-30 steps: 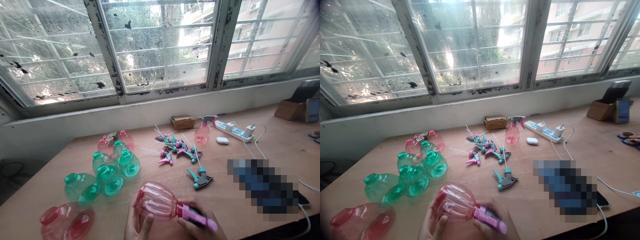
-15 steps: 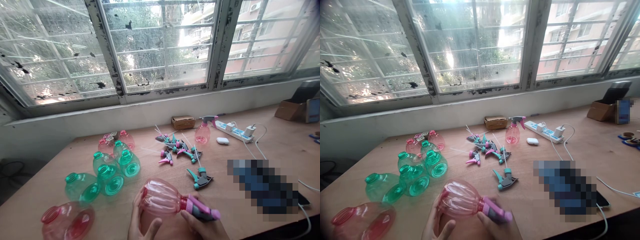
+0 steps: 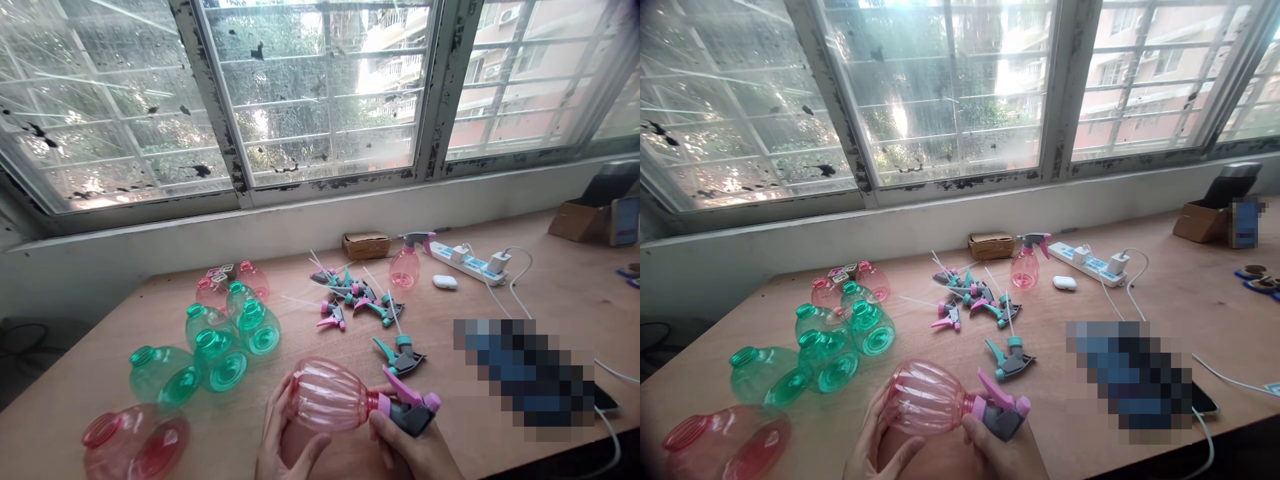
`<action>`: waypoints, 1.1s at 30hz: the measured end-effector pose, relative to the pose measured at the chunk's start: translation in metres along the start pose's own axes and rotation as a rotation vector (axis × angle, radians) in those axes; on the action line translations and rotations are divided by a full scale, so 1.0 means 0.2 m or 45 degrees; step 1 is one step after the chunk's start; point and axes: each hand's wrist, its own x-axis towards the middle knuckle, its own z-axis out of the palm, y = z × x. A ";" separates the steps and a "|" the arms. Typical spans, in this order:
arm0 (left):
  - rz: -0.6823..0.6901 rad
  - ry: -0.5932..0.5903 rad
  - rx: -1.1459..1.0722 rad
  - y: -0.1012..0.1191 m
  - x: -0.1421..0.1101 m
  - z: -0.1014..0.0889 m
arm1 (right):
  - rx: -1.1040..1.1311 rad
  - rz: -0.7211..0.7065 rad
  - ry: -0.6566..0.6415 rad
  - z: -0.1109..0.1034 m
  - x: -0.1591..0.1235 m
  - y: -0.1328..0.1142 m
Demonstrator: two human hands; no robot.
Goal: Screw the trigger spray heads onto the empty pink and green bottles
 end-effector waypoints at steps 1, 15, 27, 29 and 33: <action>-0.017 0.003 -0.009 -0.01 0.00 0.00 | -0.031 -0.011 -0.004 0.00 0.00 0.00; 0.024 0.009 -0.016 0.03 0.00 0.00 | -0.101 0.025 0.000 0.00 -0.02 -0.07; -0.149 0.008 -0.169 -0.01 0.01 -0.02 | -0.137 -0.071 -0.053 0.03 -0.02 -0.07; -0.097 -0.038 -0.110 -0.01 0.01 -0.03 | -0.099 -0.030 -0.064 0.00 -0.01 -0.05; -0.092 0.038 -0.095 -0.01 -0.01 -0.01 | -0.034 -0.005 -0.116 -0.01 0.00 -0.03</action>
